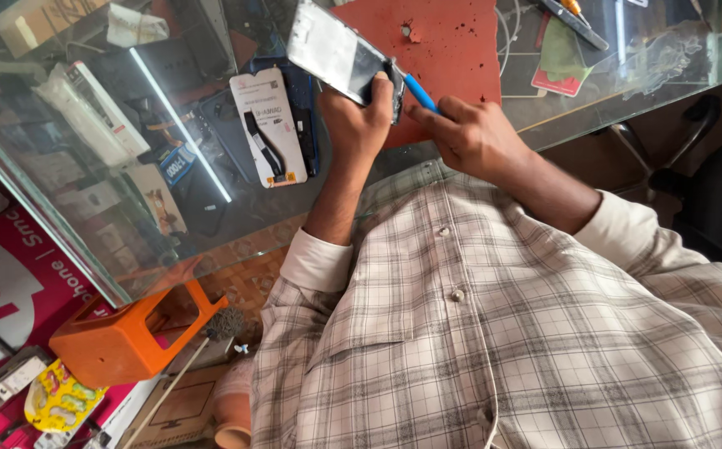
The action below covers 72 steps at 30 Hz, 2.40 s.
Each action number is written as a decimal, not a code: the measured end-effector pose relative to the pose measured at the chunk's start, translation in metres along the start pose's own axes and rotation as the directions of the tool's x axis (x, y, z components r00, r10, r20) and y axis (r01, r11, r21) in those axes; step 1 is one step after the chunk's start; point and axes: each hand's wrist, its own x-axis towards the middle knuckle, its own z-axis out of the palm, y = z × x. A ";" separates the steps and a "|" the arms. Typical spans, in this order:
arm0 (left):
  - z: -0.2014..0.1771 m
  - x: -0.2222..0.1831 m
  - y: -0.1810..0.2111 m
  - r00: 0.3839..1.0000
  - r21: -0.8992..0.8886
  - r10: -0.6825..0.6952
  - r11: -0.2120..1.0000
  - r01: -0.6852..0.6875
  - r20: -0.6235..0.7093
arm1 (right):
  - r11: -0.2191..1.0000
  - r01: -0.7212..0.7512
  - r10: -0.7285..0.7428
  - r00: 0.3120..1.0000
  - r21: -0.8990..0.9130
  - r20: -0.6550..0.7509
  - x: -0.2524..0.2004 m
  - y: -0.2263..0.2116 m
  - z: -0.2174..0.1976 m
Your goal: The person uses a blue-handled screwdriver to pry and separate the screen assembly from the smartphone body. They work along the edges and corners, gradually lifting the screen to expose the internal components.
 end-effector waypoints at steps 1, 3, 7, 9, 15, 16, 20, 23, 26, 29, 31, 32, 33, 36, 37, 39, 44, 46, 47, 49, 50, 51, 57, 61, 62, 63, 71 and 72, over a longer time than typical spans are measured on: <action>0.002 0.002 0.000 0.998 -0.005 -0.055 0.998 0.055 0.012 | 1.000 -0.010 0.010 1.000 0.000 0.009 -0.001 0.002 0.000; 0.001 0.005 -0.001 1.000 -0.028 -0.008 1.000 0.008 0.014 | 0.999 -0.040 0.039 0.998 0.024 0.050 -0.004 0.005 -0.004; -0.004 0.008 -0.004 0.998 -0.023 -0.017 1.000 0.019 0.055 | 0.994 -0.065 0.056 0.994 0.089 0.099 -0.009 0.003 -0.020; -0.004 0.010 -0.004 0.999 -0.024 -0.017 1.000 0.018 0.040 | 0.996 -0.038 0.031 0.995 0.079 0.091 -0.004 0.004 -0.021; -0.006 0.010 0.000 0.995 -0.045 -0.039 0.998 0.044 0.093 | 1.000 0.024 -0.023 0.995 -0.009 0.095 0.006 0.007 -0.012; -0.007 0.012 0.001 0.993 -0.074 -0.057 0.995 0.065 0.106 | 0.999 0.018 -0.014 0.991 -0.028 0.134 0.004 0.006 -0.015; -0.006 0.013 0.005 0.995 -0.008 -0.023 1.000 0.024 0.095 | 0.999 0.017 -0.010 0.985 -0.041 0.171 -0.001 0.008 -0.023; -0.011 0.016 0.005 0.988 0.006 0.055 0.998 -0.057 0.143 | 0.996 0.078 -0.075 0.993 -0.036 0.090 0.016 0.018 -0.015; -0.015 0.016 0.006 0.975 0.010 0.061 0.998 -0.064 0.215 | 0.986 0.166 -0.166 0.986 -0.023 -0.003 0.045 0.032 -0.006; -0.015 0.018 0.008 0.973 0.015 0.019 1.000 -0.023 0.230 | 0.981 0.162 -0.165 0.986 -0.102 -0.019 0.073 0.037 -0.002; -0.014 0.018 0.009 0.975 -0.009 0.041 0.999 -0.040 0.217 | 0.976 0.185 -0.187 0.982 -0.112 -0.005 0.076 0.033 -0.006; -0.014 0.017 0.009 0.978 -0.022 0.034 0.999 -0.030 0.204 | 0.974 0.196 -0.197 0.980 -0.117 0.003 0.075 0.031 -0.009; -0.013 0.017 0.010 0.981 -0.034 0.027 0.999 -0.021 0.190 | 0.978 0.175 -0.170 0.984 -0.110 0.060 0.070 0.028 -0.014; -0.013 0.018 0.010 0.985 0.025 0.048 0.998 -0.053 0.166 | 0.991 0.101 -0.077 0.970 -0.089 0.232 0.035 0.019 -0.036; -0.013 0.018 0.010 0.985 0.060 0.062 0.996 -0.072 0.160 | 0.994 0.068 -0.041 0.955 -0.083 0.293 0.024 0.017 -0.043; -0.014 0.016 0.010 0.987 0.020 0.043 0.999 -0.047 0.157 | 0.998 0.048 -0.037 0.970 -0.040 0.239 0.007 0.016 -0.049; -0.012 0.016 0.011 0.985 0.015 0.041 0.999 -0.044 0.168 | 0.999 -0.033 0.032 0.999 0.013 0.018 0.013 0.013 -0.037; -0.011 0.015 0.010 0.985 0.017 0.070 0.997 -0.074 0.160 | 0.999 -0.004 0.005 0.999 0.051 -0.035 0.025 0.012 -0.029; -0.010 0.014 0.010 0.986 -0.028 0.059 0.998 -0.056 0.159 | 0.999 0.009 -0.008 1.000 0.040 -0.010 0.025 0.009 -0.028; -0.011 0.015 0.010 0.988 -0.114 0.046 0.993 -0.029 0.149 | 0.999 0.046 -0.046 0.998 0.017 0.034 0.026 0.005 -0.031; -0.013 0.017 0.009 0.986 -0.064 0.036 0.998 -0.026 0.164 | 1.000 0.002 0.000 0.989 -0.018 0.146 0.024 0.005 -0.037; -0.014 0.017 0.009 0.984 -0.013 0.026 1.000 -0.024 0.179 | 0.998 -0.037 0.051 0.966 -0.058 0.253 0.018 0.005 -0.048; -0.011 0.012 0.000 0.937 -0.165 -0.110 0.971 0.173 0.330 | 0.981 -0.171 0.167 0.984 0.088 0.054 0.005 0.008 -0.070; -0.001 0.003 -0.001 0.770 -0.145 -0.409 0.832 0.535 0.490 | 0.979 -0.127 0.141 0.987 0.161 -0.078 0.037 0.009 -0.043; 0.001 0.002 -0.002 0.769 -0.153 -0.415 0.826 0.542 0.486 | 0.978 -0.117 0.133 0.987 0.173 -0.085 0.044 0.009 -0.033; 0.003 0.001 -0.004 0.769 -0.161 -0.420 0.820 0.549 0.482 | 0.977 -0.106 0.124 0.988 0.185 -0.093 0.050 0.009 -0.023; 0.002 -0.001 -0.013 0.802 -0.125 -0.339 0.884 0.450 0.491 | 0.990 -0.055 0.061 0.997 0.134 -0.045 0.051 0.021 -0.004; 0.002 0.001 -0.012 0.779 -0.132 -0.388 0.851 0.508 0.493 | 0.991 -0.108 0.111 0.993 0.085 -0.033 0.051 0.023 -0.005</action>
